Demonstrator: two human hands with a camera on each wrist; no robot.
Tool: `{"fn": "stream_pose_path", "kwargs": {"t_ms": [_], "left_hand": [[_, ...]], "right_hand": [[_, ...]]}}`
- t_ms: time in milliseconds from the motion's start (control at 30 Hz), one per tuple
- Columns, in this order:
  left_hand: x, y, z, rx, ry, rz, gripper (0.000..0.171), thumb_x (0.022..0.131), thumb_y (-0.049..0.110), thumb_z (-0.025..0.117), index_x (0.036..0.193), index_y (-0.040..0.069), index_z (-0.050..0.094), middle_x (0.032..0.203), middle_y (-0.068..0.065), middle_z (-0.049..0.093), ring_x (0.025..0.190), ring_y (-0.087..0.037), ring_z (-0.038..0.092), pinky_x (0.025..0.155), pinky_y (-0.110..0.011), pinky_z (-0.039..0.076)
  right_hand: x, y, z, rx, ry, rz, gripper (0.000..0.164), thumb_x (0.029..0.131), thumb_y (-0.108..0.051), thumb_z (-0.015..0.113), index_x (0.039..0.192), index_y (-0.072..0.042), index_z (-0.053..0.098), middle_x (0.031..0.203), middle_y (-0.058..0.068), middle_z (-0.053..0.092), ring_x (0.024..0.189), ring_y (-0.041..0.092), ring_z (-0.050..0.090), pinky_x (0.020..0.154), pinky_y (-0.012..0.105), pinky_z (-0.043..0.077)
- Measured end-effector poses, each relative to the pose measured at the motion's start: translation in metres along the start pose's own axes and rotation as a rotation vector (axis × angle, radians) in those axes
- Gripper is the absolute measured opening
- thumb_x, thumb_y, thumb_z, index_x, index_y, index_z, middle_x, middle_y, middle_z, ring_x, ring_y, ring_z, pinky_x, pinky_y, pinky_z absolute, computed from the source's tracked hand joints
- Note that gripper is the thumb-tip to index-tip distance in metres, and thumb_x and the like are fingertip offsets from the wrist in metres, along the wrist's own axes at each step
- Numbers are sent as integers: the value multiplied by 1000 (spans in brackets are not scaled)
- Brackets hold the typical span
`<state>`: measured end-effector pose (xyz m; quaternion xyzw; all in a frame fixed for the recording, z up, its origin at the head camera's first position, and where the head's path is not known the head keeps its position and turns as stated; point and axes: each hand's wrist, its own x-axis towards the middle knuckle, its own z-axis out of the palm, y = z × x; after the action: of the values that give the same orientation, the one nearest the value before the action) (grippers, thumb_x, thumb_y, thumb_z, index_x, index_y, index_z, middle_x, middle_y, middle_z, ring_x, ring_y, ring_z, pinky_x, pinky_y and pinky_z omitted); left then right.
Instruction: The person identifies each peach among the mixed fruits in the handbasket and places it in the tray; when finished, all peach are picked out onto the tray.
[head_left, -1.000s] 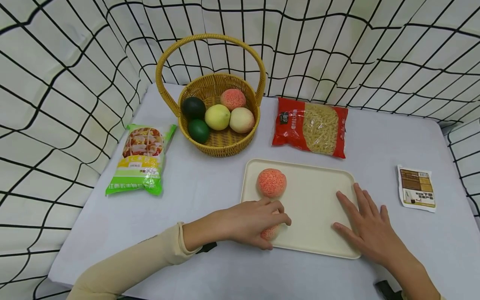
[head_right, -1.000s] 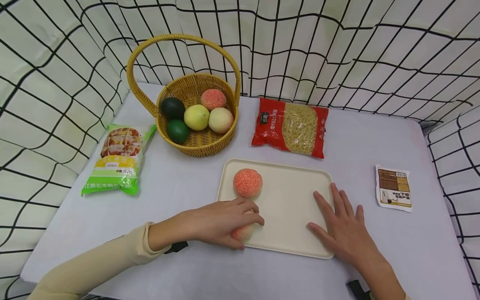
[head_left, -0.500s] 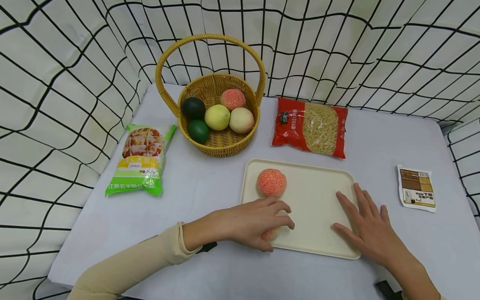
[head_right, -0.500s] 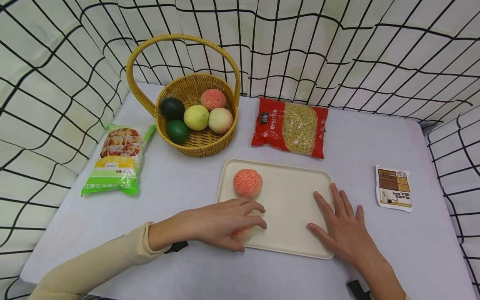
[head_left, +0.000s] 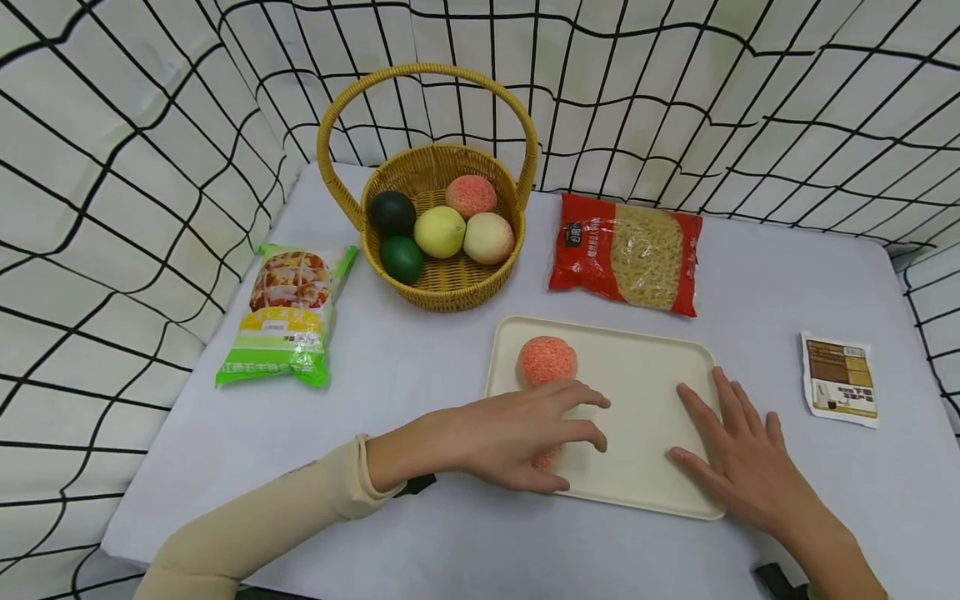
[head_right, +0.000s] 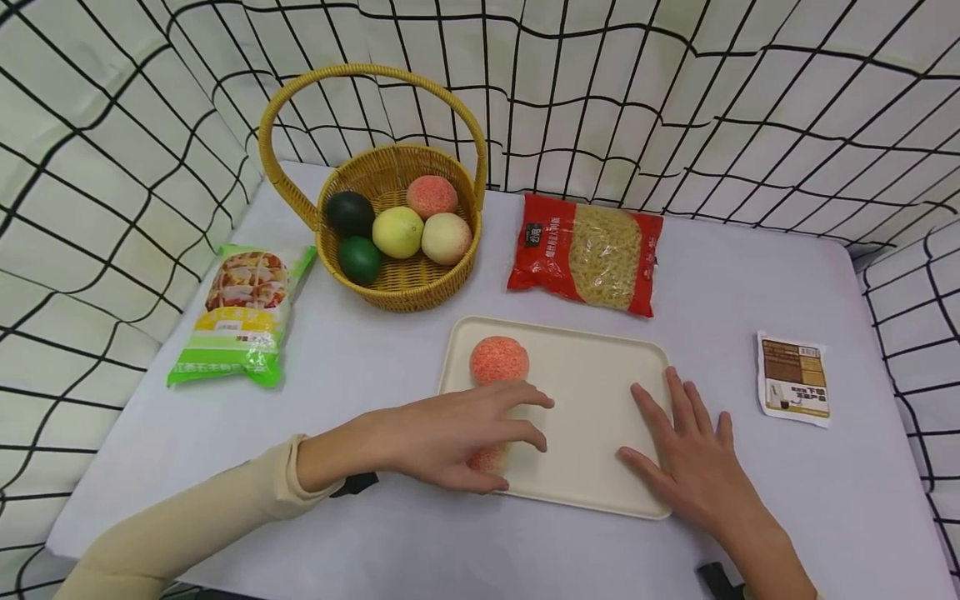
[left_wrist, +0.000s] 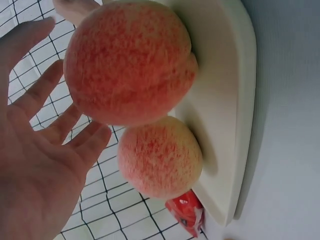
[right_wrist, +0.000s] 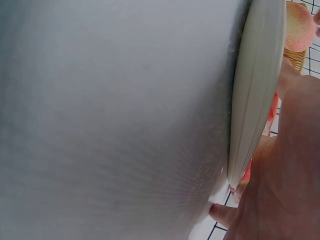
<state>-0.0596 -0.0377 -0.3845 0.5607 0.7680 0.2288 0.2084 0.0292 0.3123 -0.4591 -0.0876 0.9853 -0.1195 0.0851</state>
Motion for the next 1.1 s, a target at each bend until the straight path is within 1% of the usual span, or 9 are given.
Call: {"fn": "stream_pose_path", "kwargs": {"t_ms": [133, 267, 367, 467, 600, 700, 900, 967, 1100], "left_hand": [[-1, -6, -17, -51, 82, -37, 40, 99, 33, 75, 137, 26, 64, 167, -5, 41, 156, -22, 36, 123, -41, 44], [-3, -18, -40, -49, 198, -76, 34, 101, 31, 72, 134, 25, 65, 166, -3, 41, 155, -23, 37, 123, -44, 44], [-5, -28, -60, 7, 264, -109, 33, 103, 30, 70, 134, 24, 65, 165, -4, 41, 154, -25, 38, 123, -46, 44], [-4, -37, -78, 79, 301, -136, 33, 103, 30, 70, 134, 23, 65, 165, -6, 41, 154, -26, 38, 122, -46, 44], [-3, -47, -96, 157, 318, -159, 34, 103, 30, 70, 135, 22, 65, 166, -9, 40, 155, -27, 38, 124, -45, 43], [-2, -54, -109, 212, 313, -199, 35, 103, 31, 69, 136, 21, 64, 167, -9, 40, 156, -29, 37, 125, -46, 41], [0, -69, -132, 340, 316, -347, 33, 105, 29, 64, 136, 19, 66, 165, -13, 43, 153, -33, 41, 120, -51, 46], [0, -74, -140, 369, 316, -399, 35, 105, 29, 61, 137, 17, 66, 163, -14, 45, 152, -34, 42, 120, -52, 46], [0, -87, -158, 406, 310, -498, 39, 106, 30, 56, 141, 14, 63, 160, -15, 47, 146, -36, 45, 112, -54, 51]], "right_hand": [[1, -1, -2, -2, -4, -2, 88, 99, -61, 64, 171, -33, 21, 181, 16, -2, 162, 52, 14, 111, 91, 17], [2, -2, -3, 0, -10, -6, 88, 99, -60, 63, 171, -33, 21, 181, 16, -1, 162, 51, 14, 111, 91, 18], [2, -2, -4, 0, -7, -10, 87, 99, -60, 64, 171, -32, 22, 181, 16, 0, 161, 51, 15, 110, 91, 20], [2, -2, -4, -1, -8, -11, 87, 100, -59, 63, 171, -32, 22, 181, 16, 0, 161, 51, 16, 109, 91, 21], [1, -2, -3, -9, -7, -12, 86, 100, -60, 63, 171, -32, 22, 181, 16, 0, 161, 51, 17, 108, 91, 22], [1, -1, -2, -11, 0, -16, 86, 100, -59, 63, 171, -31, 22, 181, 16, 0, 161, 51, 17, 107, 91, 23], [1, 0, -3, 3, -25, -3, 86, 102, -59, 61, 172, -32, 19, 181, 14, -5, 163, 51, 12, 109, 91, 19], [1, 0, -4, 9, -37, 4, 85, 102, -60, 59, 172, -32, 18, 181, 14, -6, 163, 51, 11, 109, 91, 18], [1, -1, -4, 16, -41, 5, 84, 103, -59, 59, 172, -32, 18, 181, 14, -5, 163, 52, 11, 110, 91, 17]]}}
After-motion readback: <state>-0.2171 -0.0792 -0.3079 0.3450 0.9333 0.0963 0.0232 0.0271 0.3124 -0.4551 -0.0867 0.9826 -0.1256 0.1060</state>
